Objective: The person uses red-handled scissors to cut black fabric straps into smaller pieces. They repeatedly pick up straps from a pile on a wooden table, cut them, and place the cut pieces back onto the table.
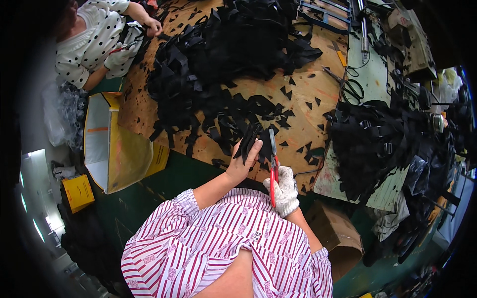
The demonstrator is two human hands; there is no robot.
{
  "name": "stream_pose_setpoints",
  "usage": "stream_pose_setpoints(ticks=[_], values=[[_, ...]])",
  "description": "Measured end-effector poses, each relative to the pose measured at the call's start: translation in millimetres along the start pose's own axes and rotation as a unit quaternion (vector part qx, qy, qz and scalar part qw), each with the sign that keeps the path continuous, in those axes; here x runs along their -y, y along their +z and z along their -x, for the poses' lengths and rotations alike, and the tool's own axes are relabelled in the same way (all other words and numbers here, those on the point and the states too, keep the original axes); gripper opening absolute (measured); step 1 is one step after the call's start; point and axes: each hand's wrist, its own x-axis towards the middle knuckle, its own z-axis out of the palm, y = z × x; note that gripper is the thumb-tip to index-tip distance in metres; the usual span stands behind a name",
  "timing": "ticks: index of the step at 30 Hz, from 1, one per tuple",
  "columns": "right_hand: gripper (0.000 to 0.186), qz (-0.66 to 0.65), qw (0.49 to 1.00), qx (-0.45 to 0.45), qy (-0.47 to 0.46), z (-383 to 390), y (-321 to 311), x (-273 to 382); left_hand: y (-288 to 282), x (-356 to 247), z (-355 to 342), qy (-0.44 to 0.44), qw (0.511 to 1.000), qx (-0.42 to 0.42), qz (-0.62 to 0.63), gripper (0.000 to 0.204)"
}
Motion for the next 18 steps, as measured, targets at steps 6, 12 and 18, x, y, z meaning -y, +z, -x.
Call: stream_pose_setpoints(ticks=[6,12,18], values=[[0.033,0.021,1.000,0.020,-0.005,-2.5,0.1,-3.6,-4.2,29.3,-6.0,0.113,0.987,-0.065,-0.099,0.014],[0.038,0.104,0.989,0.012,-0.102,-14.8,-4.1,-17.9,-3.9,22.2,-1.4,0.146,0.983,-0.027,-0.109,0.014],[0.035,0.027,0.997,0.023,-0.064,-3.5,3.0,-2.7,-3.5,5.7,1.7,0.111,0.990,0.005,-0.084,0.016]])
